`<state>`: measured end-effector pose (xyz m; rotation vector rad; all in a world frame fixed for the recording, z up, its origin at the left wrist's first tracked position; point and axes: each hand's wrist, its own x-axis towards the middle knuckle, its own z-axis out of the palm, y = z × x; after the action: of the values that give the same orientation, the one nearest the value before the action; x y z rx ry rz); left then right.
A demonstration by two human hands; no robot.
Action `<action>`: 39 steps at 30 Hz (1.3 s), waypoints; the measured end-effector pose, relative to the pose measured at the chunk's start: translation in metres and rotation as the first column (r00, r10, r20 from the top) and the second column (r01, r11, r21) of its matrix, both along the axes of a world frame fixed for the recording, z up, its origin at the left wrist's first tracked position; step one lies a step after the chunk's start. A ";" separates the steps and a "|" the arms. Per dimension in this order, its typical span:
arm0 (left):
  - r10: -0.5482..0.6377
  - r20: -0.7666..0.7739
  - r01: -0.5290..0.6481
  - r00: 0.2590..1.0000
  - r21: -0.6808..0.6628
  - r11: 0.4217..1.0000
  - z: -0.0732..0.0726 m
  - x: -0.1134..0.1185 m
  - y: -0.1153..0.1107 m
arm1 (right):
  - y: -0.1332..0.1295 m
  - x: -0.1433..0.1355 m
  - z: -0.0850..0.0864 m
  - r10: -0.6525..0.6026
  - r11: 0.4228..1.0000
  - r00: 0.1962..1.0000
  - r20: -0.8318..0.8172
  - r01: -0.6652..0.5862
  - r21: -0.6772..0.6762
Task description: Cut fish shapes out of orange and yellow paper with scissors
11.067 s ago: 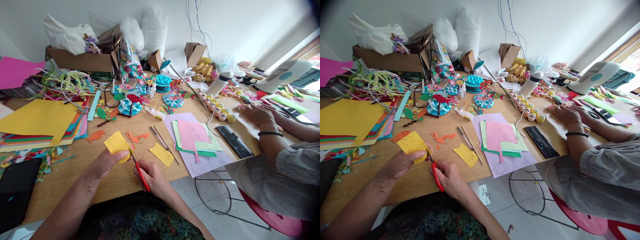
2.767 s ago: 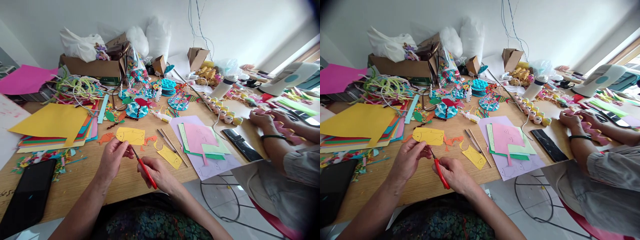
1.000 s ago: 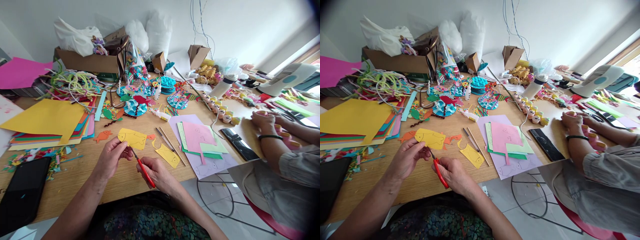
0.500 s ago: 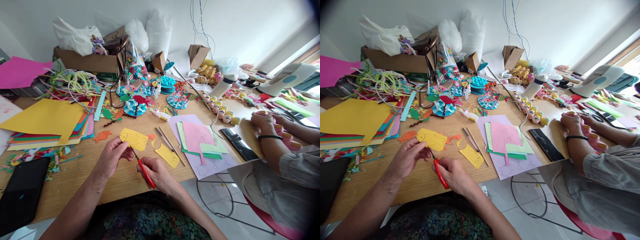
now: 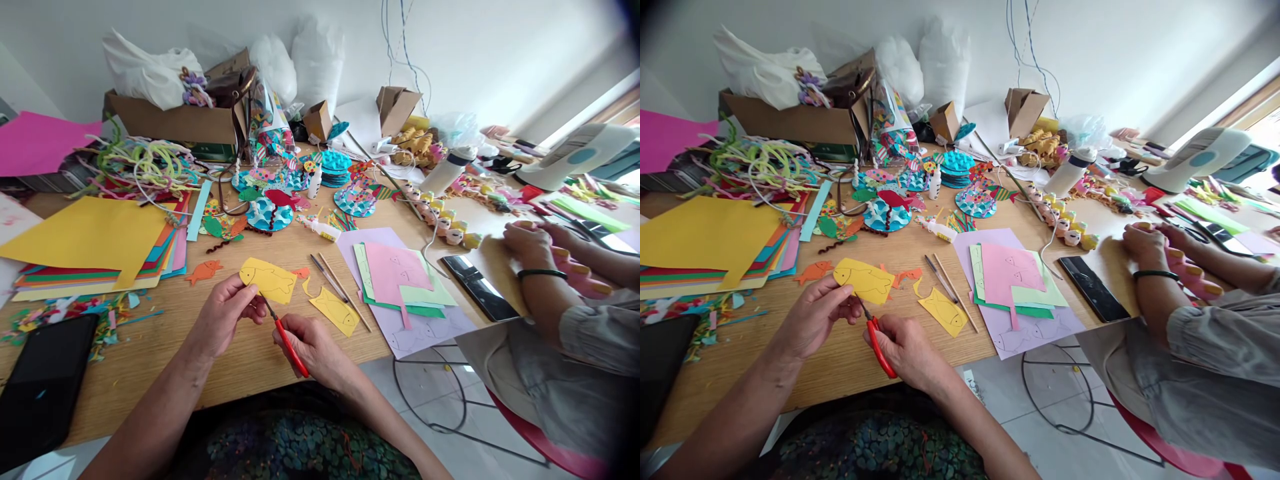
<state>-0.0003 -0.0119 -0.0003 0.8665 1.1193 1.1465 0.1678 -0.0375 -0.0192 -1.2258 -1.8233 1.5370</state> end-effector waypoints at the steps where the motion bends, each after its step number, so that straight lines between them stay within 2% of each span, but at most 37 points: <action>1: 0.000 0.000 0.000 1.000 0.000 1.000 0.000 0.000 0.000 | 0.000 0.000 0.000 0.001 1.000 1.000 0.002 -0.001 0.004; 11: -0.002 -0.028 0.001 1.000 -0.011 1.000 -0.002 0.001 -0.002 | -0.001 0.004 -0.004 0.034 0.997 0.999 0.014 -0.035 0.074; 16: -0.038 -0.044 0.037 0.998 -0.021 0.999 -0.005 -0.003 -0.001 | 0.003 0.007 0.000 0.054 0.991 0.996 0.077 -0.063 0.122; 22: -0.079 -0.118 0.082 0.990 0.025 0.996 0.003 -0.015 0.011 | 0.009 0.015 0.011 0.127 0.974 0.972 0.199 -0.161 0.162; 27: -0.111 -0.091 0.110 0.990 -0.014 0.994 0.008 -0.020 0.016 | 0.012 0.018 0.011 0.130 0.971 0.980 0.152 -0.157 0.180; 29: -0.098 -0.051 0.096 0.994 -0.044 0.994 0.008 -0.021 0.014 | 0.012 0.017 0.009 0.129 0.981 0.989 0.070 -0.137 0.134; 32: -0.066 0.013 0.067 0.998 -0.069 0.995 0.007 -0.018 0.011 | 0.009 0.013 0.003 0.102 0.992 0.989 -0.107 -0.109 -0.063; 35: -0.052 0.057 0.055 0.997 -0.061 0.997 0.007 -0.014 0.007 | 0.004 0.008 -0.004 0.027 0.959 0.957 -0.289 -0.106 -0.263; 39: -0.049 0.077 0.055 0.996 -0.078 0.995 0.008 -0.008 0.002 | 0.000 0.003 -0.009 -0.074 0.932 0.915 -0.397 -0.078 -0.355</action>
<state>-0.0081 -0.0101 0.0077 0.7803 1.0675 1.0754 0.1712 -0.0376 -0.0284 -0.9526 -1.3084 2.0205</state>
